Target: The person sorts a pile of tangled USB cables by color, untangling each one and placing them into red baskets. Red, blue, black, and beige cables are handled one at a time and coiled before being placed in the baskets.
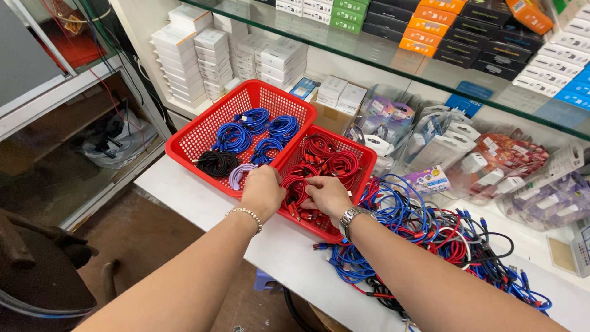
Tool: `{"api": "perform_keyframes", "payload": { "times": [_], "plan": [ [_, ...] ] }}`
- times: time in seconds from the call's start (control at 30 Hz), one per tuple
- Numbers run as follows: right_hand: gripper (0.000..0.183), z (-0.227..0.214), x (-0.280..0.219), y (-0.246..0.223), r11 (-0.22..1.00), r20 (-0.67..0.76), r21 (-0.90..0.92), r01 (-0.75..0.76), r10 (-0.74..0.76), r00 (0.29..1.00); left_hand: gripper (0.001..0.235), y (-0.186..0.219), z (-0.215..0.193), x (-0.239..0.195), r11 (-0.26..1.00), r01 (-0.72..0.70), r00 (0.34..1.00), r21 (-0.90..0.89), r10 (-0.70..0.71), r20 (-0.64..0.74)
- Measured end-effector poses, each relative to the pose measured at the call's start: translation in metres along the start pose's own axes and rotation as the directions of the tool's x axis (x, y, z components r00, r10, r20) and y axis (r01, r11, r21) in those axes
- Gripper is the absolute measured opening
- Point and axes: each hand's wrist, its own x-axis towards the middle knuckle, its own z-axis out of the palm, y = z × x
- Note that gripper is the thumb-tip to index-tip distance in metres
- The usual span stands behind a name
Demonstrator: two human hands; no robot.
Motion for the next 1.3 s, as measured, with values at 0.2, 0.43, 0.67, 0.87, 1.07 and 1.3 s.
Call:
{"api": "perform_keyframes", "payload": {
  "times": [0.2,0.43,0.67,0.87,1.07,1.3],
  "plan": [
    [0.049,0.01,-0.006,-0.004,0.989,-0.006,-0.143,-0.023,0.022,1.0,0.017,0.008,-0.002,-0.004,0.986,0.019,0.998,0.164,-0.029,0.059],
    [0.046,0.0,-0.013,-0.011,0.997,-0.031,-0.071,-0.029,0.027,0.999,0.031,0.033,-0.011,-0.013,0.986,-0.069,0.993,0.15,0.082,-0.08],
    [0.034,-0.034,-0.032,-0.015,1.0,-0.05,0.002,0.022,-0.022,0.999,0.027,0.078,-0.002,-0.023,0.994,-0.106,0.994,0.036,0.107,-0.038],
    [0.03,-0.083,-0.065,-0.013,0.997,-0.094,0.032,0.072,-0.069,0.993,0.022,0.124,0.023,-0.037,0.963,-0.265,0.964,-0.05,0.262,-0.046],
    [0.029,-0.147,-0.097,0.011,0.984,-0.181,0.141,0.107,-0.08,0.98,0.02,0.183,0.055,-0.053,0.932,-0.332,0.936,-0.149,0.345,0.073],
    [0.023,-0.227,-0.146,0.06,0.993,-0.363,0.064,0.1,-0.071,0.929,0.023,0.228,0.097,-0.078,0.892,-0.39,0.895,-0.226,0.425,0.135]
  ]
}}
